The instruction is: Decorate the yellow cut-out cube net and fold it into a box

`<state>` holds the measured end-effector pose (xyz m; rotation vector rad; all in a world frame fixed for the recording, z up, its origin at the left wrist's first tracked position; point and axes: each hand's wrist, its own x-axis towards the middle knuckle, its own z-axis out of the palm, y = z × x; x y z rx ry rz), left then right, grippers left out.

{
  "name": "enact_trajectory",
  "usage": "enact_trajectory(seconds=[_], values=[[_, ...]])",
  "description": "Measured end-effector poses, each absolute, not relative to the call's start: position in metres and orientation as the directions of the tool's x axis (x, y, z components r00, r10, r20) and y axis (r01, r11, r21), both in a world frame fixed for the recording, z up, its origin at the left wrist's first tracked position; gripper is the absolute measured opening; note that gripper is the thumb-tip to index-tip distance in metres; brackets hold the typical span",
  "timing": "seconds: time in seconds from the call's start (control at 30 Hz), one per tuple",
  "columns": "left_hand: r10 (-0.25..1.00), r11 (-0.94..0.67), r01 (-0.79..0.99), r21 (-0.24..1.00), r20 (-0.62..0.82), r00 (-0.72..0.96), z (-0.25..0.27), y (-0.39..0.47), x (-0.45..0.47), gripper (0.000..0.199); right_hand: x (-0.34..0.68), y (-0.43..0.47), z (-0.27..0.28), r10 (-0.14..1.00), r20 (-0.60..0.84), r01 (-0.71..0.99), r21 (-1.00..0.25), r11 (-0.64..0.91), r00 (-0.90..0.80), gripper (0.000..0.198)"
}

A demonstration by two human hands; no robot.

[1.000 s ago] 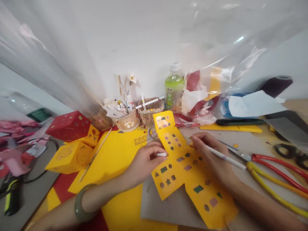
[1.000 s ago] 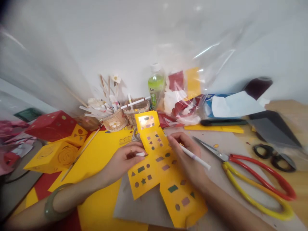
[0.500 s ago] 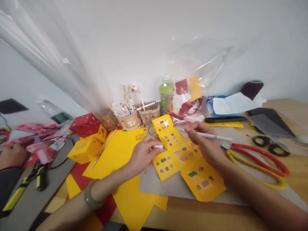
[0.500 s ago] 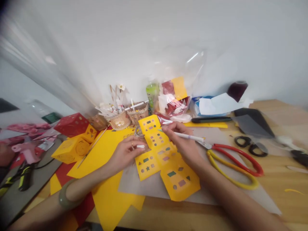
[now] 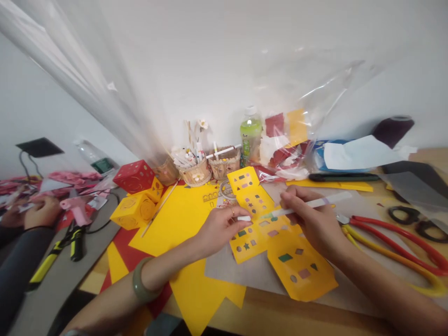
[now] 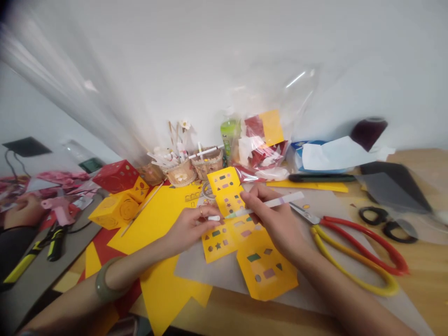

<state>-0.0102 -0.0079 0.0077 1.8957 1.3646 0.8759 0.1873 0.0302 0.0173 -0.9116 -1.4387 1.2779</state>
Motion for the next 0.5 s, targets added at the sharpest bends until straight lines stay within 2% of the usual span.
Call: enact_trajectory(seconds=[0.2, 0.5], values=[[0.953, -0.252, 0.412, 0.876, 0.151, 0.262, 0.012, -0.007, 0.002, 0.014, 0.187, 0.028, 0.022, 0.947, 0.222, 0.024, -0.972, 0.234, -0.233, 0.039], [0.961, -0.153, 0.379, 0.913, 0.048, 0.273, 0.017, -0.011, -0.001, 0.017, 0.184, 0.025, 0.024, 0.941, 0.226, 0.075, -0.965, 0.252, -0.252, 0.040]])
